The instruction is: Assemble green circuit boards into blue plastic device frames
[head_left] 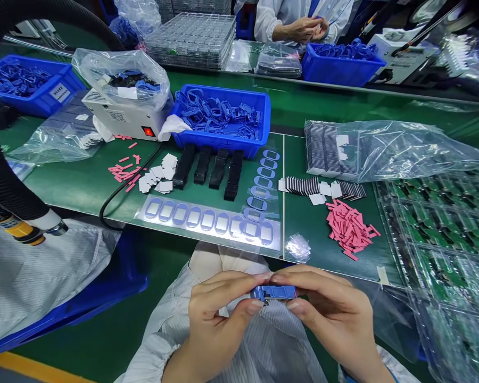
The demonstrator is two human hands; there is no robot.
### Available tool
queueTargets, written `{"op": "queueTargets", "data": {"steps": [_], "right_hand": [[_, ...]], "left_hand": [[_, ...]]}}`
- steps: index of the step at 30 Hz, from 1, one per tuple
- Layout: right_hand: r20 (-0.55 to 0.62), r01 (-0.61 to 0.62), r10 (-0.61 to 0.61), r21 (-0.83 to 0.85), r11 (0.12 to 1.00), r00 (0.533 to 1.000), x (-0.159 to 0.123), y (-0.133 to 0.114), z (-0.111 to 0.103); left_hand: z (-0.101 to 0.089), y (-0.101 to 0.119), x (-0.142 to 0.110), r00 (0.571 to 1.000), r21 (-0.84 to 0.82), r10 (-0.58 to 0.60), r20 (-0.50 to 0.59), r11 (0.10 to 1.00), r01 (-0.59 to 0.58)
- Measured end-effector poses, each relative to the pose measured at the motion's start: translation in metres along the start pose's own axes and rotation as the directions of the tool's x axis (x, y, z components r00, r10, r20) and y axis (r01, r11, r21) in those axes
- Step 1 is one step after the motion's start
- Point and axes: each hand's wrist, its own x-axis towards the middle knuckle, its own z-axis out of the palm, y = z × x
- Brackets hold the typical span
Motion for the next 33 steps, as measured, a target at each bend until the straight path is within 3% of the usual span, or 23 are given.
{"op": "queueTargets", "data": {"steps": [13,18,23,28,33], "right_hand": [[0.002,0.033,-0.033,0.011,0.999,0.999,-0.0035,0.0008,0.0002],[-0.051,-0.117,0.119,0.045,0.992,0.992,-0.0010,0.0040,0.0019],[-0.095,-0.238,0.260,0.196,0.951,0.961,-0.0057,0.0100,0.0030],[-0.110,-0.084,0.091,0.063,0.994,0.990,-0.0064,0.0068,0.0034],[-0.021,0.074,-0.076,-0.068,0.995,0.997,-0.0065,0.0059,-0.0025]], "left_hand": [[0.0049,-0.0005,0.0013,0.999,-0.053,-0.033,-0.039,0.998,0.031],[0.0016,-0.0002,0.0067,0.984,-0.025,-0.178,-0.010,0.984,0.178],[-0.0006,-0.0036,0.0078,0.991,-0.031,-0.100,0.088,0.994,0.103],[-0.0002,-0.0035,0.0070,0.996,0.023,-0.074,0.054,0.997,0.073],[-0.0017,-0.0017,0.0098,0.998,-0.004,-0.064,0.018,0.998,0.064]]}}
